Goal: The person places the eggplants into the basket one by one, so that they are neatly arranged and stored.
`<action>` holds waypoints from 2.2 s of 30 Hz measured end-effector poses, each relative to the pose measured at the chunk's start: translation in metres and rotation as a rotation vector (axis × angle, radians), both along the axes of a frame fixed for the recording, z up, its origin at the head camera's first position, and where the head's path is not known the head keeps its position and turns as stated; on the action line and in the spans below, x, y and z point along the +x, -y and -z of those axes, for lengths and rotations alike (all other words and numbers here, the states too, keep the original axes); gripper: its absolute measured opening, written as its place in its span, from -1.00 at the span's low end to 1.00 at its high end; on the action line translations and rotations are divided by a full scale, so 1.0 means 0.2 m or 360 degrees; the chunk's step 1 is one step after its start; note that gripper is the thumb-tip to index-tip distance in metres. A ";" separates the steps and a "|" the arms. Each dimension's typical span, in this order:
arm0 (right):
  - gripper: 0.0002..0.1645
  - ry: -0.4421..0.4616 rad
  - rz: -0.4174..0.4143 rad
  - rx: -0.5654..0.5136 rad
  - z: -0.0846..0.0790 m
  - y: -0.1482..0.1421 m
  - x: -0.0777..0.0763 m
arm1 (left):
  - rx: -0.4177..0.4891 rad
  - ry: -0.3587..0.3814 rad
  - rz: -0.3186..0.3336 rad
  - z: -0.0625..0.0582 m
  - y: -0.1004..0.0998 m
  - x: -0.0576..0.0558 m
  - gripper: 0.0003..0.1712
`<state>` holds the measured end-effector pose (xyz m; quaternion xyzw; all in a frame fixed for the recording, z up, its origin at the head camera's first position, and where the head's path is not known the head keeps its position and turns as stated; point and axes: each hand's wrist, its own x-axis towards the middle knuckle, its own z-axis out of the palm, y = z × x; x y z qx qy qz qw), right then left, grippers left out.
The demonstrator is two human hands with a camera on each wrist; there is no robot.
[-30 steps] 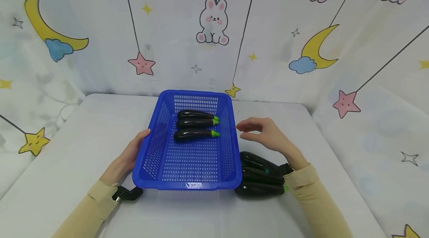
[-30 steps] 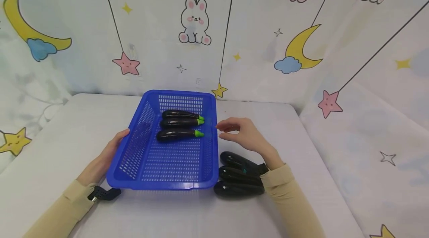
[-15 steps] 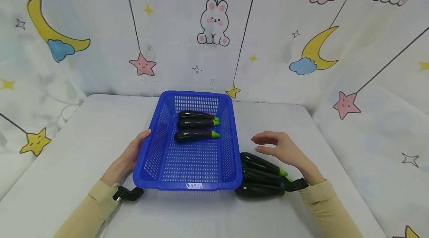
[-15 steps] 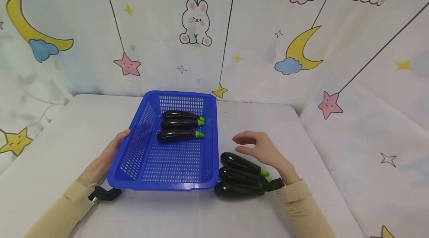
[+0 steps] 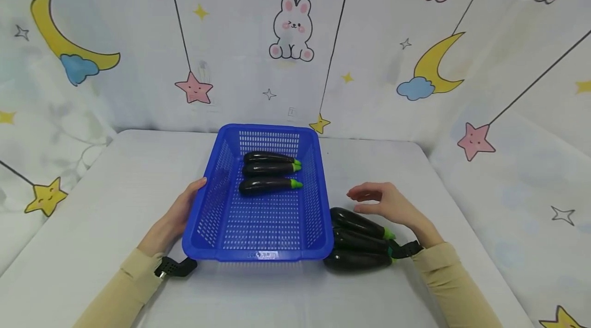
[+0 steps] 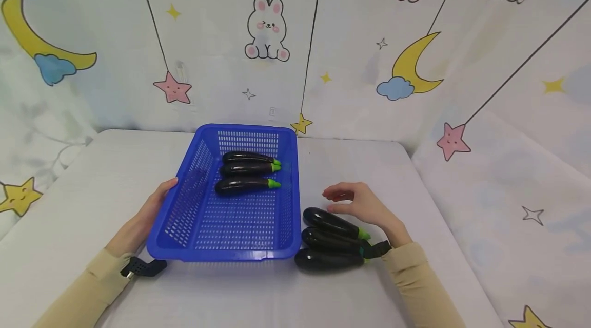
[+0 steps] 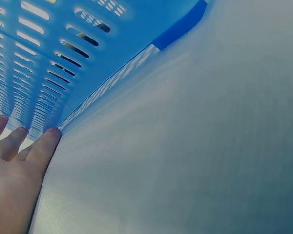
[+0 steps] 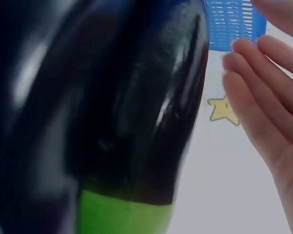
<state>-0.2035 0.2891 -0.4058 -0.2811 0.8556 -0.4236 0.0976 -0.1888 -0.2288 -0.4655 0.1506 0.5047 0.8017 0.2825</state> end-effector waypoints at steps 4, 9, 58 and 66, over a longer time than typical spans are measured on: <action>-0.50 -0.0014 -0.0059 0.0081 0.01 -0.01 0.00 | -0.0058 0.0000 -0.0026 0.00 -0.01 0.00 -0.21; -0.45 -0.0035 -0.0113 0.0156 -0.02 -0.03 0.01 | -0.0046 -0.0012 -0.0025 0.00 0.00 0.00 -0.23; -0.46 0.0312 -0.0388 0.0373 0.03 -0.17 -0.01 | -0.0068 -0.0033 -0.0023 -0.01 0.00 0.01 -0.22; -0.51 0.0276 -0.0370 0.0349 0.02 -0.16 -0.02 | -0.0048 -0.0017 -0.0017 0.00 0.00 0.00 -0.18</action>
